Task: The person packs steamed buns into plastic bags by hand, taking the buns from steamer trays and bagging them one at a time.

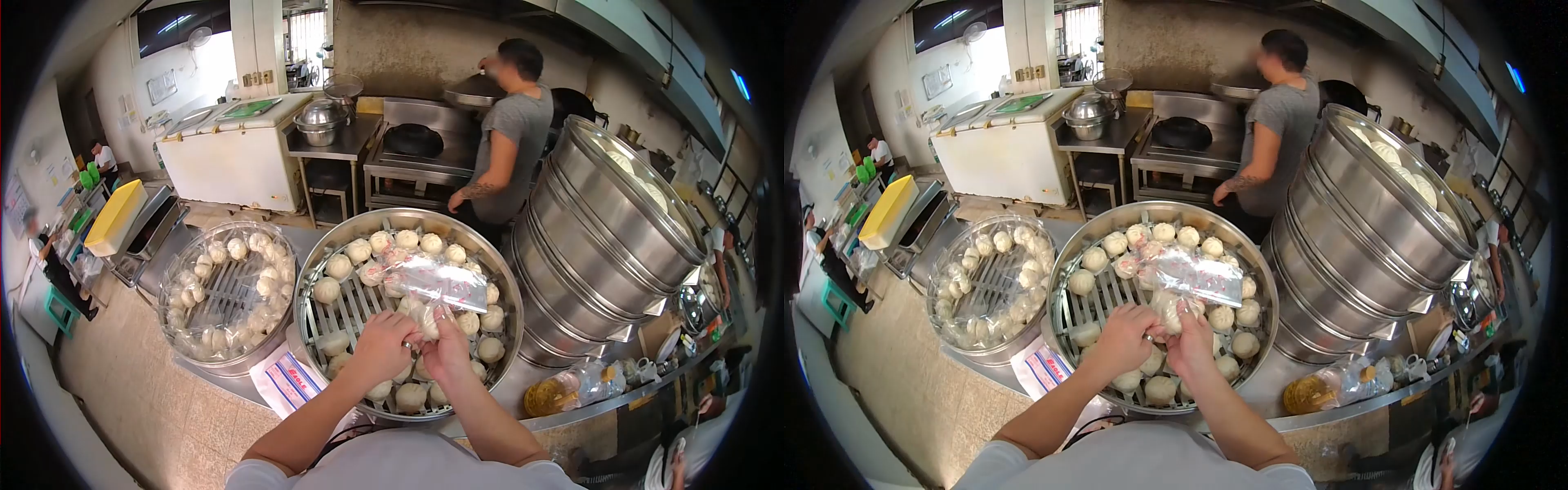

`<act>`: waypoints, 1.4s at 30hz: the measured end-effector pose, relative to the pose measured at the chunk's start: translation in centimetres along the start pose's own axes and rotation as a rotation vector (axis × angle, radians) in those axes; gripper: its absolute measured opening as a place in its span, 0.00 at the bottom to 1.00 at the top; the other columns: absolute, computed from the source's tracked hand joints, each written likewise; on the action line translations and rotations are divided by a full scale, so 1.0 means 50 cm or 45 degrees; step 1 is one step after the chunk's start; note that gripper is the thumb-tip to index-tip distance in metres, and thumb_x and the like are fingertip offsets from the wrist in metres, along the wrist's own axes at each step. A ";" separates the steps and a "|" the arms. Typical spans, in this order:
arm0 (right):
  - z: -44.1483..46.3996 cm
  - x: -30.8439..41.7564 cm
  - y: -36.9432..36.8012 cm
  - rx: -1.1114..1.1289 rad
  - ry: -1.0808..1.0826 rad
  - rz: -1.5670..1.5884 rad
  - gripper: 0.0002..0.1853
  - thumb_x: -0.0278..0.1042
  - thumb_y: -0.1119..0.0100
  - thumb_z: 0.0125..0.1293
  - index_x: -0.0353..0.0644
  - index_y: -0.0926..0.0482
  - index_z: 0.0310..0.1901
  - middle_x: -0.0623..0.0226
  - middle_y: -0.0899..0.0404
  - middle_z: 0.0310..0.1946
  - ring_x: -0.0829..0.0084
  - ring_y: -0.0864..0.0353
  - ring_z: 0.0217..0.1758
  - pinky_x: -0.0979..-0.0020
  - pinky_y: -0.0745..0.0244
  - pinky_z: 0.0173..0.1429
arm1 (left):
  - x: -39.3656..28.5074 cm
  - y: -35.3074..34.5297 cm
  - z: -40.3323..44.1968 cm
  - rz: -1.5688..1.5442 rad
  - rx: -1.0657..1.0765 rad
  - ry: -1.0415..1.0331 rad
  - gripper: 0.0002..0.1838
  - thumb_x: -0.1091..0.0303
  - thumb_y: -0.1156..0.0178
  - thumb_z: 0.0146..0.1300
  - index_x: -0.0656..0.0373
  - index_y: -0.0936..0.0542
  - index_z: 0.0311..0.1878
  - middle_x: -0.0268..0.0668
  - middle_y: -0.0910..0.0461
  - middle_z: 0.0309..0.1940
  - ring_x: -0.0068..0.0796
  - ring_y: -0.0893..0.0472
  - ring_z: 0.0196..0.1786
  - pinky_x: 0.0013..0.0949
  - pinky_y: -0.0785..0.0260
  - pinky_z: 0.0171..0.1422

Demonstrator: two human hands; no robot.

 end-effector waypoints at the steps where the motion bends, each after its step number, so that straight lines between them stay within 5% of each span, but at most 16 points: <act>1: 0.008 -0.002 0.004 -0.003 0.046 0.020 0.15 0.34 0.39 0.76 0.41 0.24 0.60 0.64 0.16 0.51 0.69 0.14 0.45 0.66 0.15 0.43 | 0.001 -0.006 -0.005 -0.047 0.002 0.036 0.05 0.74 0.36 0.59 0.58 0.23 0.35 0.40 0.20 0.34 0.47 0.21 0.43 0.47 0.31 0.49; 11: 0.046 0.014 0.019 0.121 0.227 -0.557 0.23 0.29 0.32 0.71 0.32 0.22 0.64 0.62 0.14 0.47 0.76 0.15 0.41 0.74 0.20 0.43 | -0.057 -0.002 -0.017 -0.291 0.199 0.196 0.09 0.71 0.32 0.58 0.59 0.22 0.39 0.44 0.21 0.37 0.48 0.19 0.45 0.46 0.26 0.50; 14: 0.034 0.033 0.024 0.258 0.294 -1.193 0.29 0.28 0.31 0.67 0.30 0.25 0.68 0.58 0.14 0.46 0.76 0.16 0.39 0.73 0.22 0.41 | -0.064 0.031 0.015 -0.073 -0.012 0.184 0.12 0.68 0.29 0.55 0.58 0.21 0.40 0.42 0.20 0.36 0.47 0.18 0.43 0.45 0.24 0.47; 17: 0.004 0.019 -0.003 0.366 0.726 -1.576 0.30 0.26 0.32 0.64 0.29 0.25 0.68 0.54 0.14 0.43 0.74 0.17 0.38 0.71 0.22 0.40 | -0.030 0.026 0.032 0.085 -0.075 0.198 0.13 0.66 0.29 0.55 0.57 0.20 0.41 0.42 0.19 0.36 0.47 0.16 0.41 0.46 0.23 0.45; 18: -0.026 0.029 -0.033 0.324 0.605 -1.683 0.23 0.25 0.35 0.64 0.29 0.22 0.61 0.49 0.16 0.42 0.62 0.14 0.39 0.64 0.20 0.42 | -0.018 0.023 0.032 0.117 -0.053 0.226 0.13 0.66 0.30 0.55 0.56 0.20 0.41 0.42 0.18 0.36 0.47 0.16 0.41 0.46 0.23 0.44; 24: -0.050 0.005 -0.057 0.485 1.164 -1.792 0.14 0.26 0.33 0.58 0.36 0.21 0.47 0.45 0.16 0.43 0.40 0.16 0.43 0.52 0.19 0.46 | 0.007 0.018 0.017 0.144 0.102 0.306 0.08 0.69 0.35 0.52 0.57 0.19 0.36 0.44 0.18 0.33 0.51 0.17 0.37 0.48 0.23 0.43; 30: -0.035 -0.020 -0.019 0.721 0.653 -1.957 0.09 0.28 0.32 0.53 0.40 0.15 0.37 0.48 0.15 0.33 0.43 0.15 0.41 0.50 0.19 0.47 | -0.013 0.003 -0.019 -0.154 0.066 0.304 0.09 0.74 0.38 0.50 0.59 0.19 0.37 0.46 0.19 0.33 0.53 0.18 0.37 0.49 0.25 0.42; 33: -0.042 -0.021 -0.035 0.689 0.753 -2.189 0.05 0.26 0.32 0.50 0.39 0.14 0.31 0.50 0.16 0.28 0.44 0.15 0.37 0.51 0.20 0.43 | -0.020 0.013 -0.030 -0.229 0.095 0.401 0.09 0.75 0.38 0.52 0.60 0.19 0.38 0.47 0.19 0.33 0.53 0.18 0.36 0.49 0.25 0.42; 36: -0.024 -0.026 -0.033 0.953 0.809 -2.010 0.09 0.29 0.29 0.48 0.39 0.16 0.33 0.51 0.16 0.31 0.45 0.15 0.37 0.52 0.20 0.41 | -0.014 0.013 -0.047 -0.292 -0.021 0.455 0.08 0.78 0.39 0.54 0.60 0.20 0.39 0.47 0.19 0.32 0.53 0.18 0.35 0.47 0.25 0.40; 38: -0.008 -0.032 -0.017 0.872 0.872 -1.920 0.11 0.28 0.30 0.47 0.39 0.16 0.35 0.52 0.16 0.31 0.45 0.15 0.38 0.53 0.20 0.42 | -0.023 0.022 -0.050 -0.321 -0.057 0.466 0.07 0.78 0.39 0.56 0.61 0.20 0.39 0.47 0.20 0.31 0.52 0.18 0.34 0.46 0.26 0.39; 42: -0.046 -0.018 -0.036 0.546 0.868 -2.385 0.13 0.29 0.34 0.52 0.42 0.16 0.42 0.54 0.16 0.27 0.46 0.15 0.36 0.50 0.21 0.40 | -0.057 0.038 -0.048 -0.348 -0.098 0.353 0.07 0.79 0.39 0.59 0.61 0.21 0.40 0.47 0.21 0.30 0.50 0.19 0.32 0.45 0.26 0.37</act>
Point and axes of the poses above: each hand's wrist, its own z-axis towards the middle knuckle, its own y-axis out of the back of the hand, x = y × z, the point moved 3 cm from there along z, towards the middle knuckle
